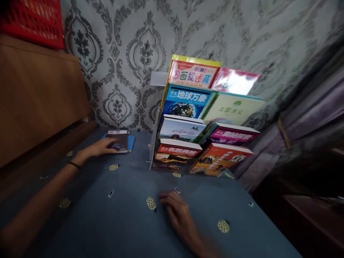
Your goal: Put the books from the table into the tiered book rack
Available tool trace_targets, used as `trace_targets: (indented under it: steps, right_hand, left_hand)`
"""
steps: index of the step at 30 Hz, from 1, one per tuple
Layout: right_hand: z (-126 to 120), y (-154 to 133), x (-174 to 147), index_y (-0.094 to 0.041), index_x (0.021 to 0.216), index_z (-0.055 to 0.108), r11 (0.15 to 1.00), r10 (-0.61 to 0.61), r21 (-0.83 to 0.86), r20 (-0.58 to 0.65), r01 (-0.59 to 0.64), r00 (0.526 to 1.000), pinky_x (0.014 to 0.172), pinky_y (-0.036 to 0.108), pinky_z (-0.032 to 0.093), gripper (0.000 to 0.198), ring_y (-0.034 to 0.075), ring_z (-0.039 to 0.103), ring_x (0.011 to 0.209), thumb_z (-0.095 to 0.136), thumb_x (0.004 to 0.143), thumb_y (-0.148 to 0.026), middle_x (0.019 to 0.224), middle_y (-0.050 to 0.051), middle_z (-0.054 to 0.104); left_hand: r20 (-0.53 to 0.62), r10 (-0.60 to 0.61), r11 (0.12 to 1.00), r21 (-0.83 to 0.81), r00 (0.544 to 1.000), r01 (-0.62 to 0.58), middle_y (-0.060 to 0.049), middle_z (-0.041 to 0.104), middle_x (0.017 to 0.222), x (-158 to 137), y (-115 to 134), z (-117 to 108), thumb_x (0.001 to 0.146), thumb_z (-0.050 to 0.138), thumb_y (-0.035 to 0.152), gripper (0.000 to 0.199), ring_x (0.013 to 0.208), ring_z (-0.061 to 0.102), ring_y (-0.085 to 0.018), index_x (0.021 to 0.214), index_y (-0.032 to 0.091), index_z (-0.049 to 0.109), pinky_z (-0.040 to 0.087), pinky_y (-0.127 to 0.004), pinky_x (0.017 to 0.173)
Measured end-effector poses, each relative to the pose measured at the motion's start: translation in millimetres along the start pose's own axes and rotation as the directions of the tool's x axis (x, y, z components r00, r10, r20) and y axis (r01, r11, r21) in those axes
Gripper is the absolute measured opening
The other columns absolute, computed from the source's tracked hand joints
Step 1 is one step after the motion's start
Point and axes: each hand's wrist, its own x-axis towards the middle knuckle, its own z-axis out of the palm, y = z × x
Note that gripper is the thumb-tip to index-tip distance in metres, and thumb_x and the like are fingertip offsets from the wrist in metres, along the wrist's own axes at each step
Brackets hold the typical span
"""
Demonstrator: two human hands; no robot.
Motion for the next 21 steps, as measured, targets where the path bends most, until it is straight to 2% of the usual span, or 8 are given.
trace_targets:
  steps: [2,5,7,10,13,19,21]
  right_hand:
    - [4.3,-0.4,1.1,-0.023,0.085,0.07,0.999,0.007,0.052,0.005,-0.008,1.0,0.079,0.038,0.061,0.025,0.022,0.074,0.087,0.047,0.093,-0.018,0.094,0.008,0.077]
    - [4.4,-1.1,0.5,-0.023,0.086,0.069,0.99,0.037,0.139,0.011,-0.038,0.999,0.079,0.036,0.06,0.025,0.021,0.074,0.089,0.047,0.091,-0.015,0.095,0.008,0.077]
    - [2.9,-1.9,-0.5,-0.022,0.086,0.07,0.981,0.067,0.179,0.009,-0.067,0.998,0.078,0.035,0.06,0.025,0.02,0.074,0.089,0.047,0.09,-0.014,0.095,0.008,0.077]
    - [1.7,-3.8,-0.6,-0.021,0.084,0.07,0.976,0.082,0.2,0.011,-0.083,0.997,0.078,0.035,0.059,0.026,0.021,0.074,0.088,0.047,0.089,-0.012,0.093,0.008,0.076]
    - [2.3,-5.5,0.0,-0.021,0.082,0.07,0.977,0.065,0.201,0.005,-0.065,0.998,0.076,0.034,0.059,0.028,0.02,0.074,0.085,0.045,0.084,-0.007,0.09,0.007,0.076]
    - [6.1,-9.1,-6.3,-0.02,0.084,0.071,0.986,0.078,0.145,0.027,-0.081,0.997,0.079,0.03,0.056,0.035,0.018,0.072,0.086,0.045,0.077,0.002,0.09,0.005,0.075]
    - [7.4,-10.2,-9.6,-0.019,0.086,0.072,0.988,0.093,0.123,0.043,-0.098,0.995,0.082,0.029,0.055,0.035,0.018,0.072,0.088,0.046,0.077,0.003,0.09,0.005,0.075]
  left_hand:
    - [0.017,-0.078,0.987,0.144,0.997,0.075,-0.019,0.056,0.144,-10.5,-2.4,18.9,0.072,0.074,0.046,0.066,0.133,0.051,-0.039,0.131,0.019,0.061,0.042,-0.05,0.105]
    - [-0.019,-0.114,0.93,0.348,0.993,0.114,-0.019,0.046,0.152,-20.4,5.1,37.2,0.089,0.059,0.039,0.056,0.141,0.042,-0.038,0.141,0.019,0.052,0.039,-0.055,0.108]
    - [-0.033,-0.083,0.871,0.483,0.996,0.089,-0.022,0.048,0.149,-23.9,13.6,43.8,0.095,0.048,0.035,0.051,0.139,0.044,-0.038,0.142,0.016,0.05,0.042,-0.055,0.105]
    - [-0.046,-0.024,0.761,0.647,0.999,0.048,-0.028,0.054,0.139,-26.5,27.3,49.8,0.096,0.04,0.019,0.047,0.13,0.053,-0.037,0.141,0.008,0.048,0.045,-0.053,0.101]
    - [-0.047,-0.007,0.692,0.721,0.999,0.039,-0.032,0.059,0.128,-30.3,41.8,52.4,0.089,0.038,0.004,0.048,0.12,0.061,-0.034,0.135,0.003,0.051,0.048,-0.051,0.097]
    - [0.02,-0.012,0.637,0.771,1.0,-0.008,-0.031,0.063,0.11,-58.3,77.4,48.1,0.087,0.041,0.003,0.038,0.101,0.067,-0.032,0.123,0.0,0.054,0.054,-0.045,0.085]
    - [0.074,-0.058,0.573,0.819,0.996,-0.027,-0.027,0.064,0.108,-72.3,89.0,47.3,0.086,0.041,0.002,0.039,0.099,0.068,-0.031,0.123,0.002,0.054,0.056,-0.041,0.082]
